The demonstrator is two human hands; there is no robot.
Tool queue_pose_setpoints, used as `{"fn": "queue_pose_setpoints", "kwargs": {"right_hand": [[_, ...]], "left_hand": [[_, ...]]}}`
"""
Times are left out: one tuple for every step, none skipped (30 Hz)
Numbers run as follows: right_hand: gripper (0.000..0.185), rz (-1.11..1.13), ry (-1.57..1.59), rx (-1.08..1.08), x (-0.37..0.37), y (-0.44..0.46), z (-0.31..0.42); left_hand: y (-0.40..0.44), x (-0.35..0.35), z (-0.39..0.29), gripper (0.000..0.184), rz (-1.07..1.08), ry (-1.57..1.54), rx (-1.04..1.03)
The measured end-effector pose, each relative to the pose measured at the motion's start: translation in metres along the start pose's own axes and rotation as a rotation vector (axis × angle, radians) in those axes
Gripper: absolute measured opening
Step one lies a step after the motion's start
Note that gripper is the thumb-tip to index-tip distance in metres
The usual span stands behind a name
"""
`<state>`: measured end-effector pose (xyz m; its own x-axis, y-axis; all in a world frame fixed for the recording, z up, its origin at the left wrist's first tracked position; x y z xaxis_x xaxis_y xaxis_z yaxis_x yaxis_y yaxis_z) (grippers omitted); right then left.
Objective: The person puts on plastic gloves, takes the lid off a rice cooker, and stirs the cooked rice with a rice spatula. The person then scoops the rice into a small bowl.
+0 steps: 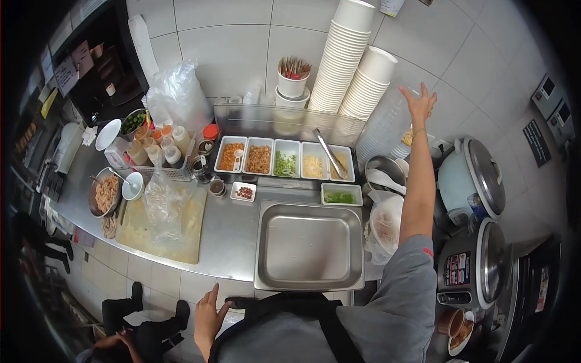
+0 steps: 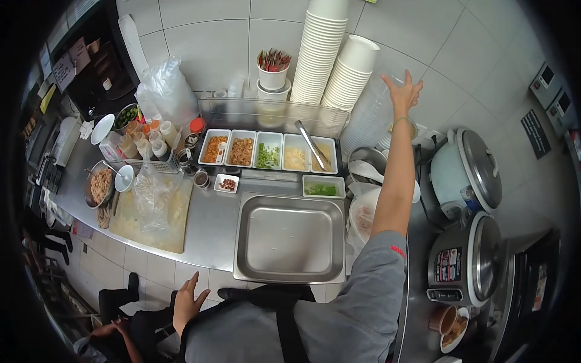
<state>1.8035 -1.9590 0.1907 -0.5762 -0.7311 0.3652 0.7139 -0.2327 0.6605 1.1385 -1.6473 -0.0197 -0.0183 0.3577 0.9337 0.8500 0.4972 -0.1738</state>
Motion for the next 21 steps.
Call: {"fn": "queue_pose_setpoints", "kwargs": {"right_hand": [[0.089,-0.026,-0.033,0.002,0.005,0.005,0.000],[0.089,-0.047,-0.058,0.007,0.010,0.010,0.001],[0.090,-0.165,-0.131,0.101,0.023,0.019,-0.005],[0.092,-0.271,-0.172,0.201,0.026,0.031,-0.011],[0.092,-0.336,-0.086,0.352,0.045,0.036,0.009],[0.085,-0.419,-0.020,0.438,0.072,0.015,0.052],[0.077,-0.419,0.011,0.545,0.092,-0.001,0.093],[0.061,-0.249,0.326,0.492,0.096,-0.003,0.108],[0.059,-0.100,0.479,0.522,0.093,-0.022,0.125],[0.058,0.057,0.641,0.529,0.093,-0.049,0.152],[0.058,0.211,0.791,0.511,0.092,-0.076,0.178],[0.061,0.262,1.048,0.292,0.096,-0.140,0.249],[0.069,0.385,1.125,0.276,0.083,-0.181,0.283],[0.079,0.505,1.189,0.262,0.073,-0.216,0.304],[0.084,0.646,1.274,0.249,0.061,-0.260,0.328],[0.090,0.786,1.355,0.237,0.043,-0.309,0.349],[0.092,0.936,1.395,0.148,0.022,-0.360,0.368],[0.094,1.092,1.427,0.061,0.004,-0.416,0.390],[0.097,1.326,1.557,-0.071,-0.006,-0.480,0.421],[0.086,1.549,1.603,-0.307,-0.029,-0.539,0.420],[0.083,1.676,1.566,-0.373,-0.034,-0.590,0.441]], "left_hand": [[-0.002,0.004,0.006,0.060,0.016,-0.005,0.009],[-0.003,0.006,0.013,0.061,0.028,-0.010,0.026],[-0.003,0.009,0.017,0.060,0.036,0.014,-0.007],[-0.001,0.015,0.023,0.060,0.029,0.035,-0.009],[-0.008,0.019,0.035,0.060,0.027,0.053,0.022],[-0.011,0.025,0.042,0.060,-0.035,0.053,-0.009],[-0.012,0.033,0.051,0.059,-0.104,0.058,-0.028],[-0.018,0.043,0.060,0.058,-0.139,0.079,0.000],[-0.023,0.053,0.066,0.056,-0.167,0.105,0.025],[-0.026,0.059,0.079,0.054,-0.222,0.101,0.047],[-0.033,0.063,0.090,0.053,-0.273,0.101,0.059],[-0.038,0.067,0.103,0.051,-0.279,0.089,0.084],[-0.043,0.071,0.113,0.049,-0.287,0.082,0.092],[-0.052,0.078,0.121,0.049,-0.348,0.103,0.099],[-0.061,0.085,0.131,0.049,-0.405,0.123,0.090],[-0.067,0.091,0.139,0.049,-0.460,0.147,0.079],[-0.073,0.095,0.147,0.052,-0.514,0.155,0.053],[-0.080,0.095,0.155,0.054,-0.569,0.164,0.028],[-0.087,0.097,0.163,0.056,-0.622,0.176,0.006],[-0.094,0.101,0.170,0.059,-0.606,0.138,0.019],[-0.100,0.108,0.176,0.062,-0.588,0.102,0.027]]}}
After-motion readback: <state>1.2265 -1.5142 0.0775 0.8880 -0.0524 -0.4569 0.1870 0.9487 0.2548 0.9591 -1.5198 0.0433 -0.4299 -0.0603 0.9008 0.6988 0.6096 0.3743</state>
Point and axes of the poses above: each hand's wrist, its own y-axis towards the middle knuckle, its own x-axis out of the back of the hand, z = x × y, the point moved 7 cm from there along y, towards the middle knuckle, and after that the axes turned 15 degrees about y, right-handed, at the moved point
